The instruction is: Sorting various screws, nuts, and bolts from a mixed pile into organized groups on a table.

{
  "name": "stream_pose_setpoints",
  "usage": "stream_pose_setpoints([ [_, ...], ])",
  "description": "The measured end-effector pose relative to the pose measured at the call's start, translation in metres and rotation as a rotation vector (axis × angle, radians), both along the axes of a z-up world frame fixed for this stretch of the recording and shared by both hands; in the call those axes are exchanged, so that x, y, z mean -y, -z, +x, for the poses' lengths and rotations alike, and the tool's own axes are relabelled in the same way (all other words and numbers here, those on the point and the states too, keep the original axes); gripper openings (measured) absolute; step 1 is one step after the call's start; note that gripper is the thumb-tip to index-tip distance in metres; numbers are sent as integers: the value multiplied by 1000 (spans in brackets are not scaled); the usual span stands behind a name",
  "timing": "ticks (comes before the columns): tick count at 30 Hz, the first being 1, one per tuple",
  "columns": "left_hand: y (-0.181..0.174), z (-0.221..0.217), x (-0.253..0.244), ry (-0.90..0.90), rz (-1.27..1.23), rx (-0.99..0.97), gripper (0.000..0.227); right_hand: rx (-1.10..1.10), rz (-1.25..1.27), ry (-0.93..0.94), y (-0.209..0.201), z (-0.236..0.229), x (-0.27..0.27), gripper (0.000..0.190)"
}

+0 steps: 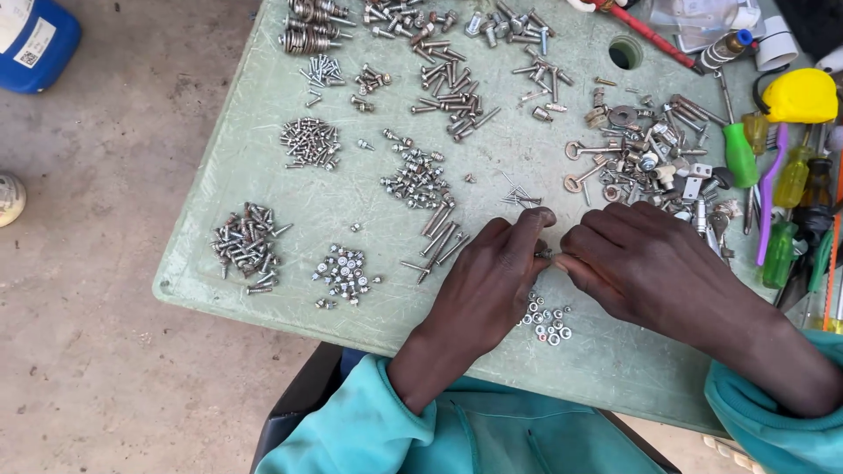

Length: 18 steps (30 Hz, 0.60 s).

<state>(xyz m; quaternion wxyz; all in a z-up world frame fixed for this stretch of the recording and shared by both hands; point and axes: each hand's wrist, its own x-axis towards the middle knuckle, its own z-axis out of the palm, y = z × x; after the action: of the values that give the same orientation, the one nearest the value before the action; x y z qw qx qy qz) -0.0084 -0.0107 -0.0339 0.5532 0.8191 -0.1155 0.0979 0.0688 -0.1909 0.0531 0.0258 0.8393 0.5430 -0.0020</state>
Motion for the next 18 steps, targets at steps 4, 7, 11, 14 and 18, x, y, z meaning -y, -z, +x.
stream_pose_setpoints([
  [4,3,1,1,0,1,-2,43,56,-136,106,-2,1,3,38],
  [7,4,0,1,-19,17,6,48,56,-142,107,-15,-1,1,47],
  [11,7,2,4,-5,18,-5,44,31,-15,23,-23,-6,5,25],
  [14,11,2,4,-16,35,11,44,-27,55,31,-27,-4,4,18],
  [18,-2,-5,-2,-38,-10,43,58,-134,153,71,-40,6,-8,11],
])
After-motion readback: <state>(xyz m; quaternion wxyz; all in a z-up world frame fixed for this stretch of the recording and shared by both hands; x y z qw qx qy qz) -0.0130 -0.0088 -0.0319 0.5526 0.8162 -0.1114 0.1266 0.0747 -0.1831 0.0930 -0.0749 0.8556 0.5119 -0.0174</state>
